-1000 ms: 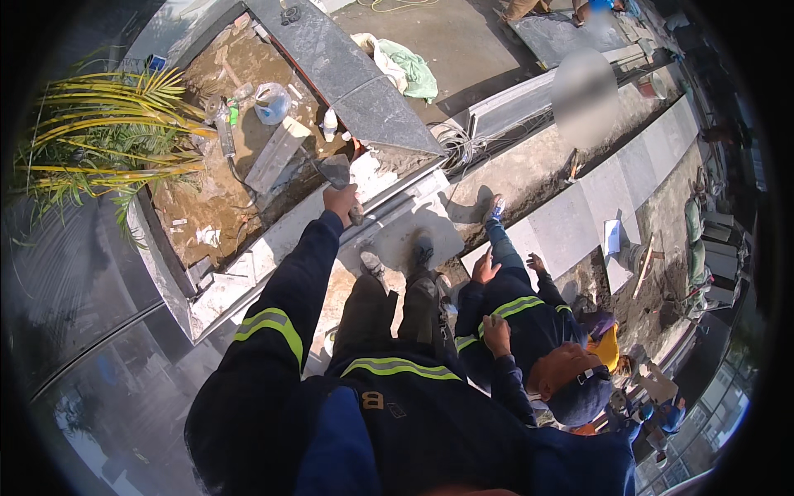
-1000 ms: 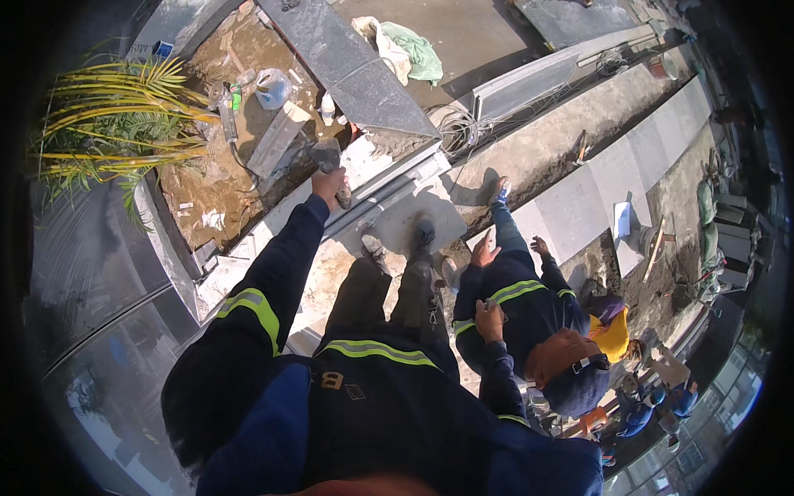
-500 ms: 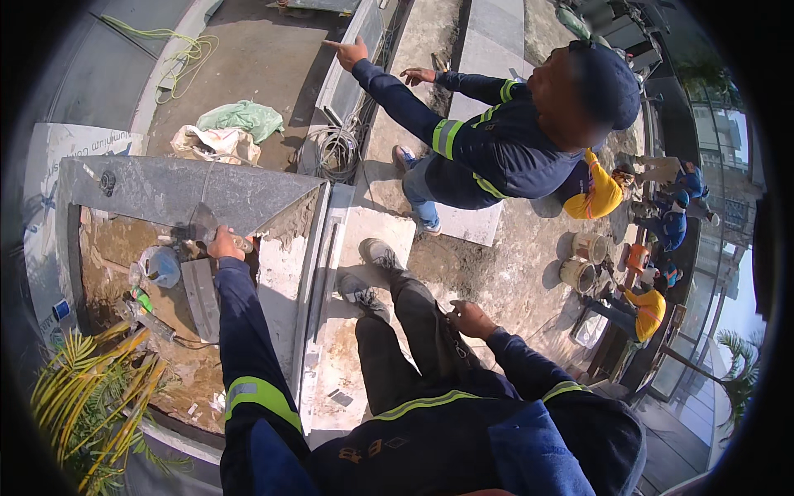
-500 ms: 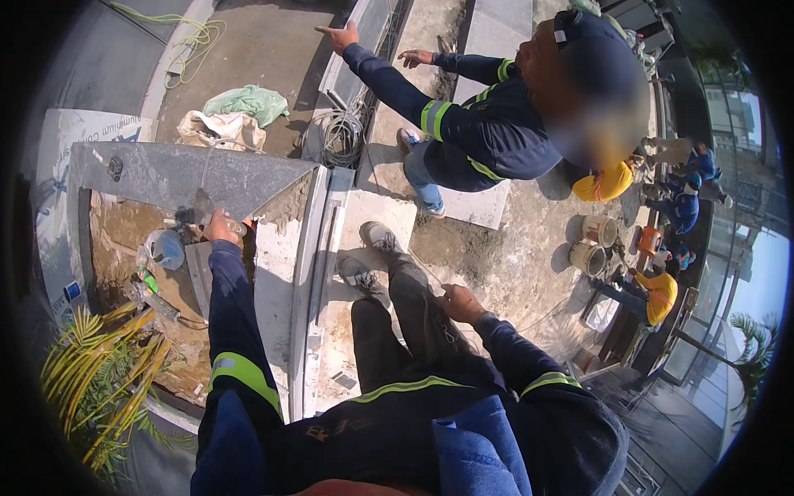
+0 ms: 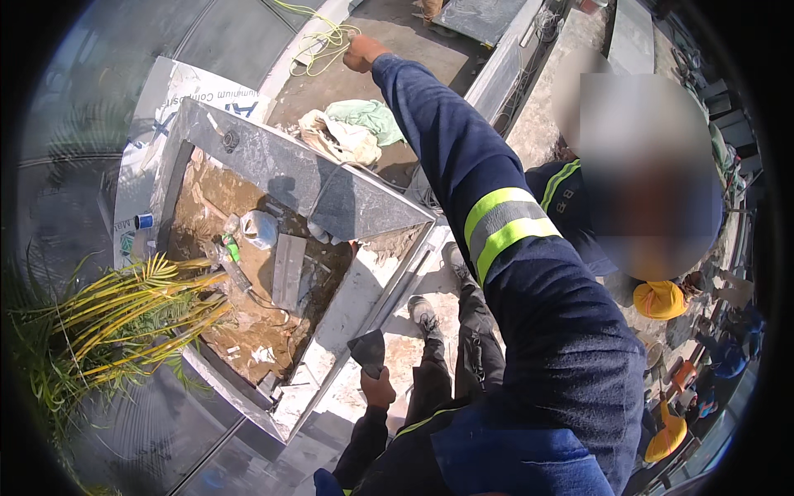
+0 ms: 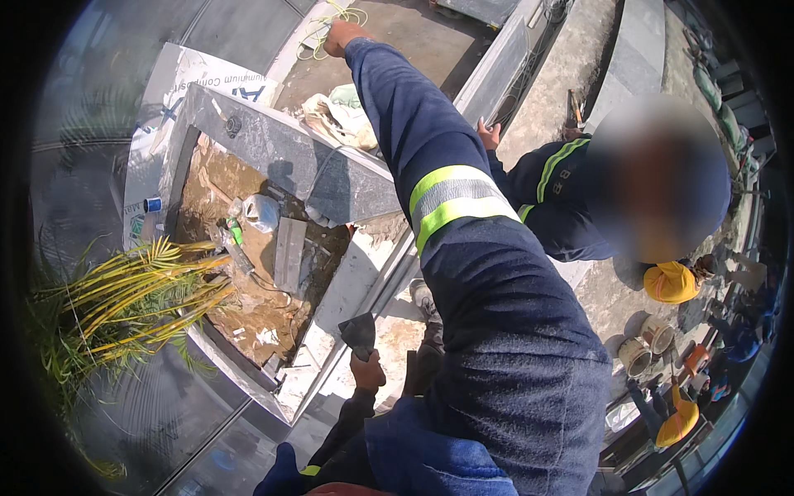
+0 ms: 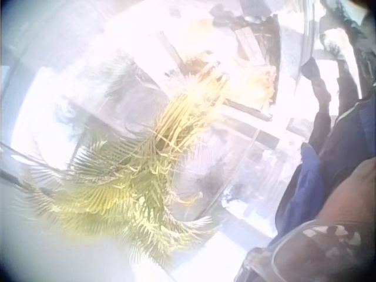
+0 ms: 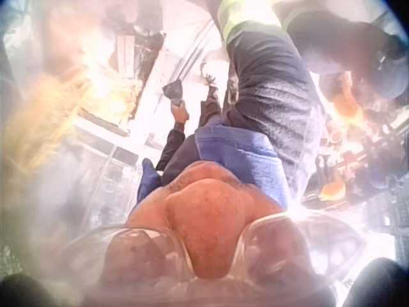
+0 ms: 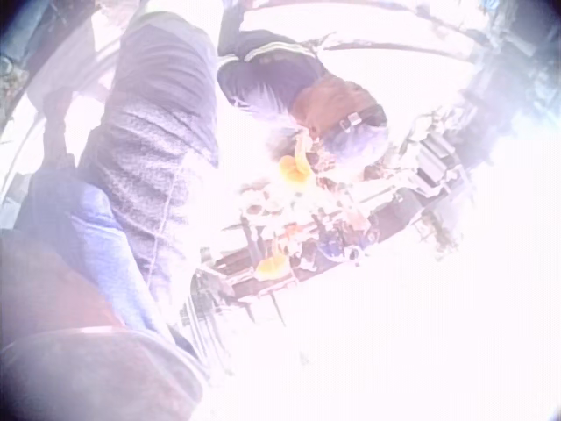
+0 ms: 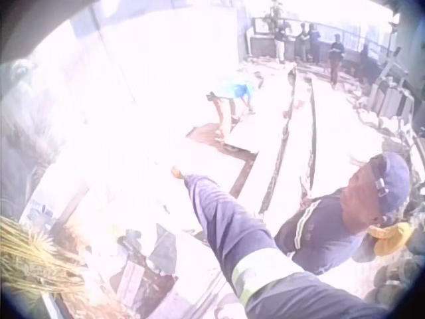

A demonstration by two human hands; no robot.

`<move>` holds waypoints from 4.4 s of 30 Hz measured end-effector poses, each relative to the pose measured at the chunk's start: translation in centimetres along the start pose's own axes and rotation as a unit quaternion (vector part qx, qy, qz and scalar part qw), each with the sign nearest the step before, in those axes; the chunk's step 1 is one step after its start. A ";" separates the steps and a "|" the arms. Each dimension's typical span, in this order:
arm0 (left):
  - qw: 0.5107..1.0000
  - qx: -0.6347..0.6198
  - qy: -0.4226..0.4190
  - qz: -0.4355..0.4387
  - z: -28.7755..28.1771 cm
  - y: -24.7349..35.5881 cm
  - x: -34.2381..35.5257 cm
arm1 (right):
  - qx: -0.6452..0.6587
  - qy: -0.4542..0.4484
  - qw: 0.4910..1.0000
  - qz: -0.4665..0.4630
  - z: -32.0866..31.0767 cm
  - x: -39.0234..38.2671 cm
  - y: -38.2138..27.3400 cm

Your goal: The person scoops mortar from a bucket and applies it to a stone ledge using a trowel and a smaller hand tool. They smooth the mortar along the edge and joints, occasionally scraping excess material. Other workers are visible in the background.

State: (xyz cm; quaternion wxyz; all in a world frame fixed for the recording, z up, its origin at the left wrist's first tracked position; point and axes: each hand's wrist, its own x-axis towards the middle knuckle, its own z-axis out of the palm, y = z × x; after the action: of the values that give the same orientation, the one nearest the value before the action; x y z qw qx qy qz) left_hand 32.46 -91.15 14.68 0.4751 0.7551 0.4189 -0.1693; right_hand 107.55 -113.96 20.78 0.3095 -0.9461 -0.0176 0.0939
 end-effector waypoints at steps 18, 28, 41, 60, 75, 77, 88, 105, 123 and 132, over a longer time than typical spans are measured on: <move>0.980 0.017 0.194 0.045 -3.6 3.8 -1.6 | -0.078 -0.315 0.946 -0.010 13.1 -39.0 18.8; 0.975 0.110 0.106 0.159 -11.6 3.1 1.2 | 0.024 -0.289 0.920 0.263 7.6 -67.7 31.4; 0.979 0.111 0.133 -0.107 -19.9 -20.9 -3.8 | -0.002 -0.233 0.972 0.039 13.8 -64.0 17.8; 0.956 -0.043 0.265 -0.116 -7.7 -22.1 -8.8 | 0.239 -0.250 0.916 -0.202 16.5 -37.7 -37.0; 0.918 -0.061 0.246 -0.304 -0.4 -33.7 -20.0 | -0.366 -0.476 0.734 -0.316 16.5 -53.6 -0.8; 0.923 -0.082 0.265 -0.268 -0.7 -33.6 -17.3 | -0.280 -0.488 0.802 -0.203 14.4 -56.6 14.6; 0.969 0.015 0.201 -0.143 -11.4 -36.4 -5.8 | 0.094 -0.155 0.951 0.250 3.8 -66.0 17.3; 0.972 -0.018 0.131 -0.194 -14.0 -43.2 -12.2 | -0.084 -0.349 0.927 0.112 9.9 -73.8 11.4; 0.906 -0.399 0.116 0.073 -13.2 -13.7 -8.1 | 0.072 -0.429 0.893 -0.115 15.3 -70.9 -16.3; 0.890 -0.318 -0.044 0.325 -9.2 3.4 -6.4 | 0.317 -0.285 0.905 0.009 12.8 -66.9 -18.0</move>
State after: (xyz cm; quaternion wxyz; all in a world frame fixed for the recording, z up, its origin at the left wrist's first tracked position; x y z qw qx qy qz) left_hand 30.05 -86.93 25.37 0.7367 0.6487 0.1603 0.1034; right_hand 39.91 -98.11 32.44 0.5736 -0.7312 -0.0664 0.3632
